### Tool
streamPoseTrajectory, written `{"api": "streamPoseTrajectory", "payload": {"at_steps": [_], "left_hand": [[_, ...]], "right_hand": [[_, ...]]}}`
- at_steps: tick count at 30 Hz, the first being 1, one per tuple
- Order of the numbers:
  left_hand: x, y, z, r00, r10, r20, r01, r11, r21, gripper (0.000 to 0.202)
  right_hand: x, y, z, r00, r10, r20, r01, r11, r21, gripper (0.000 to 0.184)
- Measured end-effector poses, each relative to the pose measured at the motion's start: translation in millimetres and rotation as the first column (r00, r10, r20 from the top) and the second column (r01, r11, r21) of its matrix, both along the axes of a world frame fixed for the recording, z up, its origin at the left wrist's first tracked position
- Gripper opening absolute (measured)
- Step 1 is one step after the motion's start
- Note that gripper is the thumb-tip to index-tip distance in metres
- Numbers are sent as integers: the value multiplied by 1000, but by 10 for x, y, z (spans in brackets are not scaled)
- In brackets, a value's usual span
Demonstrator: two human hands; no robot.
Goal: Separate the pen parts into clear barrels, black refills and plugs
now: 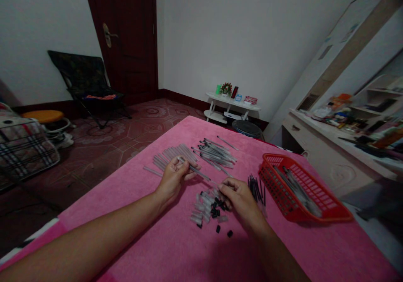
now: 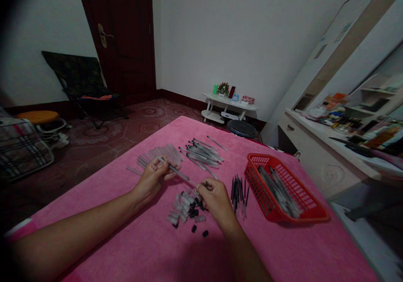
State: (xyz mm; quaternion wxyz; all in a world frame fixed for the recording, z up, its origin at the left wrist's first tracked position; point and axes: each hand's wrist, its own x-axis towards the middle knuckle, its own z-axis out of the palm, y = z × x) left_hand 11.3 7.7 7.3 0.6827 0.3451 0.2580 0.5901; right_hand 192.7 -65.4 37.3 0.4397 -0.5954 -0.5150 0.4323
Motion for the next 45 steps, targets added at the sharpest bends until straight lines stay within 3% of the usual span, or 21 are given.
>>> {"api": "streamPoseTrajectory", "payload": {"at_steps": [5,8,12,16,21,24,27,29,33,35,40,45], "left_hand": [[7,-10,4,1000,-4,-6,4,1000,-7,28],[6,-17,10,1000,-13,-10,13,1000,-10,28],[1,-13,29,1000,3,-11,-3,1000,-7,28],[-5,14,22,999,27,19,-27,999,-42,29],[-12,40,-27,998,63,13,-62,997,-44,29],[-10,19,-27,999,34,12,-34,999,-34,27],[-2,-13,-6,1000,13,7,-13,1000,-26,26],[5,-25,5,1000,14,2,-14,1000,-26,27],[14,-20,5,1000,16,-16,-16,1000,-12,29],[13,-12,1,999,13,-35,-14,1000,-4,29],[4,-4,-6,998,3,-67,-2,1000,2,29],[1,-21,-3,997,1,-74,-2,1000,-8,31]], "right_hand": [[-16,-30,-38,931,22,-364,-76,988,-134,18],[-64,-44,-21,920,52,-388,-137,971,-196,26],[4,-20,30,976,58,-210,-93,983,-159,30],[324,2,227,991,80,105,-77,996,-38,23],[908,-95,595,864,85,497,-81,996,-29,24],[1160,-160,684,748,-97,657,91,995,43,26],[1267,-187,679,621,-301,723,302,944,133,31],[1281,-185,660,581,-355,732,356,920,163,34],[1259,-141,597,604,-212,768,213,972,101,25],[1235,-107,542,575,-106,811,159,987,17,23],[1150,-27,373,423,36,906,167,979,-117,21],[1100,-2,231,365,133,922,181,961,-210,19]]}}
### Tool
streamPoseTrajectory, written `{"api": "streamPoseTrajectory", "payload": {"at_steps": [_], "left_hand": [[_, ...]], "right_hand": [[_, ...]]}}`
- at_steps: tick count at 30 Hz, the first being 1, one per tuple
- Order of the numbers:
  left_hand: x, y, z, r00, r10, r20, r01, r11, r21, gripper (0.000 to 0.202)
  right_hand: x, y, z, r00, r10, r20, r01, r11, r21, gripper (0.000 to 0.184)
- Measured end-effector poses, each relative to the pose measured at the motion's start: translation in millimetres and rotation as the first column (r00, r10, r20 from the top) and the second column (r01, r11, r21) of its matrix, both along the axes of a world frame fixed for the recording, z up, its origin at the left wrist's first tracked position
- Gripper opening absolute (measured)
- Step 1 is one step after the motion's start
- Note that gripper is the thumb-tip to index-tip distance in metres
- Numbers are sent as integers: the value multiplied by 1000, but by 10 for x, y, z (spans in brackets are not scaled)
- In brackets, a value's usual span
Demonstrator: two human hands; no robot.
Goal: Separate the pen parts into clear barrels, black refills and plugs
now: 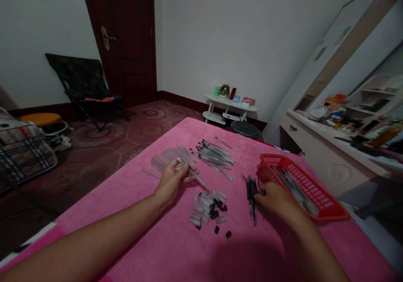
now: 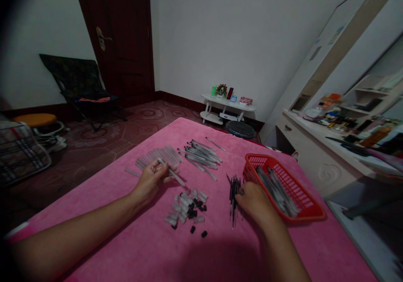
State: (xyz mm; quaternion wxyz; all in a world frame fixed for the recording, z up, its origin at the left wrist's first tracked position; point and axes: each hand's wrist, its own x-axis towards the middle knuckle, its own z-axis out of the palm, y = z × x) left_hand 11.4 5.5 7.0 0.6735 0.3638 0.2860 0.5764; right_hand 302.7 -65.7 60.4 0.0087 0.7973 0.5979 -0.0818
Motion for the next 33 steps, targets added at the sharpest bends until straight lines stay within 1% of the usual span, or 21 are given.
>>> {"api": "streamPoseTrajectory", "payload": {"at_steps": [4,7,9,11,13,15,16,18,20,23,25,28,29,33], "left_hand": [[2,-18,43,1000,-11,6,11,1000,-9,33],[-36,-5,104,1000,-16,-15,15,1000,-22,33],[-124,11,130,998,-4,-58,2,999,-37,32],[-281,21,124,993,16,-118,-21,999,-45,30],[-500,19,89,979,42,-200,-55,997,-61,26],[-743,6,48,957,41,-287,-79,989,-122,24],[-858,-3,34,949,14,-316,-68,985,-161,22],[-1044,-27,32,936,12,-351,-90,974,-207,19],[-1152,-58,66,939,-3,-345,-89,964,-251,17],[-1184,-121,170,965,-15,-262,-74,942,-327,11],[-1159,-171,258,975,5,-222,-90,924,-372,11],[-1120,-238,379,970,33,-242,-134,900,-415,10],[-1112,-256,409,968,21,-249,-129,897,-424,10],[-1098,-298,470,972,-104,-213,1,900,-436,18]], "right_hand": [[4,-8,-27,999,31,-18,-31,999,9,21],[-5,-15,11,998,59,-23,-57,996,74,23],[-29,-14,37,997,72,-20,-69,991,117,23],[-66,-5,47,996,74,-39,-68,988,138,22],[-111,10,41,994,77,-76,-65,988,143,22],[-164,25,31,990,89,-109,-73,986,149,22],[-193,30,31,988,102,-120,-83,985,153,21],[-252,30,41,983,122,-139,-99,982,161,22],[-301,22,63,980,125,-156,-100,982,158,22],[-329,7,93,975,128,-180,-101,983,152,22],[-314,4,98,975,132,-178,-105,982,155,22],[-261,9,86,977,135,-167,-107,980,169,22],[-241,12,80,976,135,-169,-106,980,171,21],[-165,22,52,981,113,-160,-84,981,177,15]]}}
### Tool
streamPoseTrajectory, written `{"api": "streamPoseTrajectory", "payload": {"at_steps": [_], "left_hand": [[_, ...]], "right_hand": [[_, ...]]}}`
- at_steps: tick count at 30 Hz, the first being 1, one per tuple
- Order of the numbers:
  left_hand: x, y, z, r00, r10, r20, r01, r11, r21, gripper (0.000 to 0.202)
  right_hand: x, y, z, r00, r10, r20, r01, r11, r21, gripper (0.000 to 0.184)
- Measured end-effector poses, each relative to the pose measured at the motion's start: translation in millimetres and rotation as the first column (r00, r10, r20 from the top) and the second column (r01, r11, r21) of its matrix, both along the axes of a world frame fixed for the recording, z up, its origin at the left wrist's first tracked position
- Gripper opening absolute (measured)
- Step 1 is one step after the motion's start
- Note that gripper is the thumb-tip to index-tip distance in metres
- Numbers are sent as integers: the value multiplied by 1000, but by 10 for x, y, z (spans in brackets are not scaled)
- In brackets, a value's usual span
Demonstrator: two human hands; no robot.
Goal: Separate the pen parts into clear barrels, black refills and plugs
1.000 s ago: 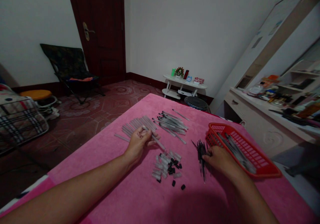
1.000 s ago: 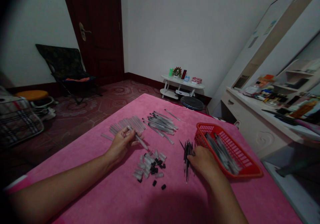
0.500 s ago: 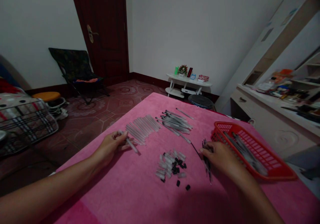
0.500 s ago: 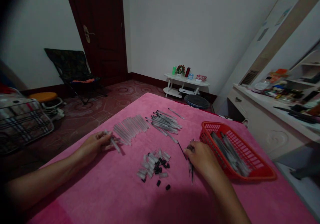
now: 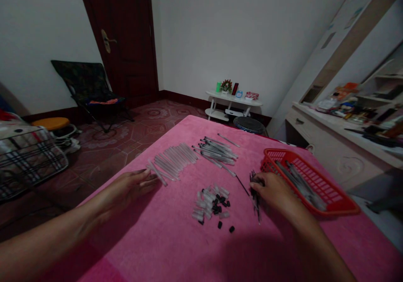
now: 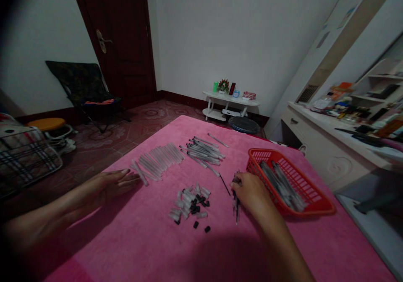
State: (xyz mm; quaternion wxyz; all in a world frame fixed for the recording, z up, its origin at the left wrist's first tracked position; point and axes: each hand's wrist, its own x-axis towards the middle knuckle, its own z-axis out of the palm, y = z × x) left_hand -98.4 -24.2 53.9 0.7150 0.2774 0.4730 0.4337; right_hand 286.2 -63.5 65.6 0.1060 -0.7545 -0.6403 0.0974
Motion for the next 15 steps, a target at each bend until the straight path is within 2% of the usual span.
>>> {"api": "streamPoseTrajectory", "payload": {"at_steps": [4,8,11,15], "left_hand": [[45,-14,1,1000,-26,16,26,1000,12,21],[139,19,-15,999,42,-16,-43,999,-21,15],[200,78,-32,997,75,-25,-75,997,4,13],[240,150,-32,999,41,-15,-40,999,18,14]], "right_hand": [[39,-6,-28,999,-17,30,17,1000,0,14],[42,-10,-52,999,-20,36,20,1000,9,15],[16,-3,-59,1000,-27,-5,27,1000,10,14],[-121,6,-87,993,29,-114,-21,997,76,14]]}}
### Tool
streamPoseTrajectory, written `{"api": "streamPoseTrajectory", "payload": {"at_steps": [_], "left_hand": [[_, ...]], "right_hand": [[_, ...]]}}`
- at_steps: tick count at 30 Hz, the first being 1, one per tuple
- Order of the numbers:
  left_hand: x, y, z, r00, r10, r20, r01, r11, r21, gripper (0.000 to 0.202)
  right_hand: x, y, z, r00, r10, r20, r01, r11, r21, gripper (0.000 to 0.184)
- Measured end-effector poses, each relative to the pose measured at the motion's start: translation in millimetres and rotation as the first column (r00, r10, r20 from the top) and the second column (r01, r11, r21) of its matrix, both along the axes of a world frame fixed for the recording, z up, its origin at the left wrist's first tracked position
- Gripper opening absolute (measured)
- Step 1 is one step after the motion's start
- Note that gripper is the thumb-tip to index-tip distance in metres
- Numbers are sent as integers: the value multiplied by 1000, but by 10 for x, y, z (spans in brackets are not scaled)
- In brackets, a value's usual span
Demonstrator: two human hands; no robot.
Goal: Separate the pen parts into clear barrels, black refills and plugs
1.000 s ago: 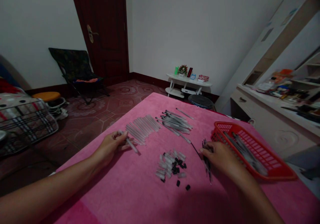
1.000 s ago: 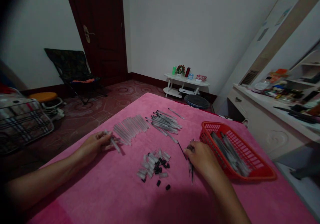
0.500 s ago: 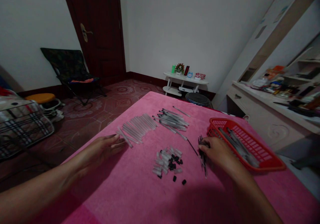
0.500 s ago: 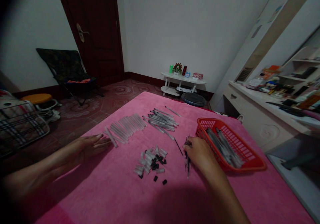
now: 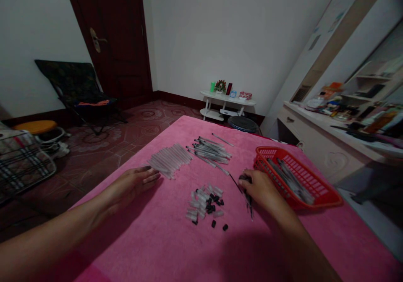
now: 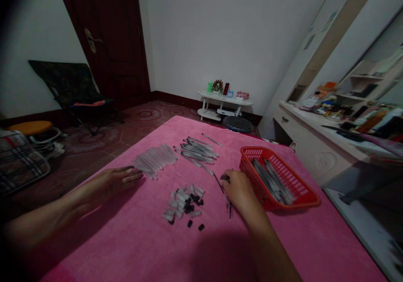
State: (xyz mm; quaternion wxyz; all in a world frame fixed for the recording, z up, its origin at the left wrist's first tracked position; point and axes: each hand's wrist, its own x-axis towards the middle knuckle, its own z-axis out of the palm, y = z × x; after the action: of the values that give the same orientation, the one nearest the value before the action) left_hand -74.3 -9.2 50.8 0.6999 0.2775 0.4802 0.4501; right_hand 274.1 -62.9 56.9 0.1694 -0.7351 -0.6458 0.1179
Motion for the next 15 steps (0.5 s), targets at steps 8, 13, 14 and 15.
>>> {"api": "streamPoseTrajectory", "payload": {"at_steps": [8,13,14,15], "left_hand": [[68,191,-94,995,-95,38,93,994,52,12],[99,350,-243,993,-111,39,107,991,84,15],[93,360,-243,993,-118,31,115,990,88,16],[83,360,-230,991,-130,20,128,988,85,18]], "right_hand": [[-499,-34,-138,971,157,-179,-159,987,6,14],[-579,-15,-206,966,178,-187,-174,984,40,14],[-571,-4,-224,967,169,-188,-162,985,56,15],[-562,7,-241,969,159,-187,-148,986,71,15]]}}
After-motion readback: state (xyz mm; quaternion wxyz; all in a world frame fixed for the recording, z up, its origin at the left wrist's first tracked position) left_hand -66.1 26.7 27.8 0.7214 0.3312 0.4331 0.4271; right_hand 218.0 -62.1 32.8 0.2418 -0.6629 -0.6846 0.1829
